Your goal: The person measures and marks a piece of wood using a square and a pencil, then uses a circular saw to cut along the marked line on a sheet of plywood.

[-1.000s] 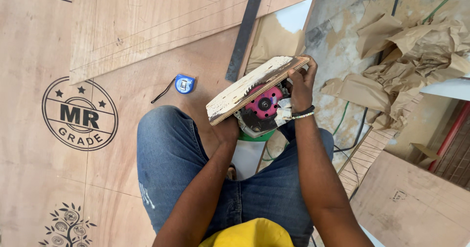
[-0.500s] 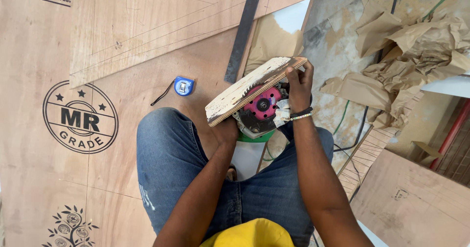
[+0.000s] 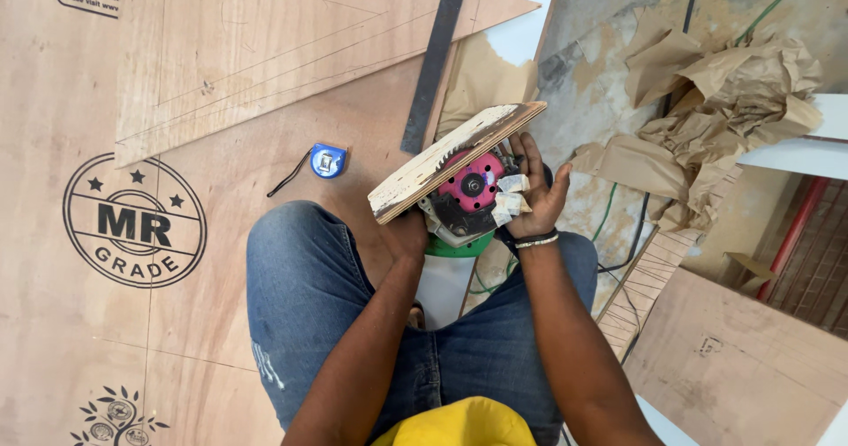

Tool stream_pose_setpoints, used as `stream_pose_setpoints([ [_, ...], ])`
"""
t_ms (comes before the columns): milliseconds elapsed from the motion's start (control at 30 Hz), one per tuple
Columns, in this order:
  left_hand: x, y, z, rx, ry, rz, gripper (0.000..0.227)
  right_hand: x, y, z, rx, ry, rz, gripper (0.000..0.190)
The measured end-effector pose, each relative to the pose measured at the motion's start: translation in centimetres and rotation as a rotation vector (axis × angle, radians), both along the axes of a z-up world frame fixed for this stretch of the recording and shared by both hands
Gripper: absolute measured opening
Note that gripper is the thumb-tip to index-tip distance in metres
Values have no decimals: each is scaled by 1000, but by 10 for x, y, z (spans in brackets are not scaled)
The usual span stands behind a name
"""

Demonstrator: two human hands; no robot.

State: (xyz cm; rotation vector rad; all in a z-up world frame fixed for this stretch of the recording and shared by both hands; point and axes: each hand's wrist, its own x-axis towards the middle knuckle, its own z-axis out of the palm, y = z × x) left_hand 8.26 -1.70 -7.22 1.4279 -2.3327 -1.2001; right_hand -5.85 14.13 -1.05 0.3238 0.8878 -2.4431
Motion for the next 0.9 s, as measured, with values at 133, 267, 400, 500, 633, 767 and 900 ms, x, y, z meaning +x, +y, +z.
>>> stream_pose_setpoints([
  [133,-1,3,-1,27,-24,7,23,8,-9,-3,-12,-25,-25,104],
  [267,-1,3,4,41,-30,-33,21,13,-8,-26,-83,-96,-142,90],
  [400,-6,5,15,-16,22,43,23,16,-2,-54,-121,-304,-346,73],
  [500,-7,7,18,-49,103,96,28,21,5,-76,-130,-217,-310,71],
  [633,-6,4,21,-9,-104,90,29,25,-1,-81,-111,-146,-385,72],
  [767,-17,9,44,100,161,63,32,9,4,-46,-79,-361,-356,81],
  [900,-52,37,91,176,340,-132,40,6,58,-36,-64,-443,-282,93],
])
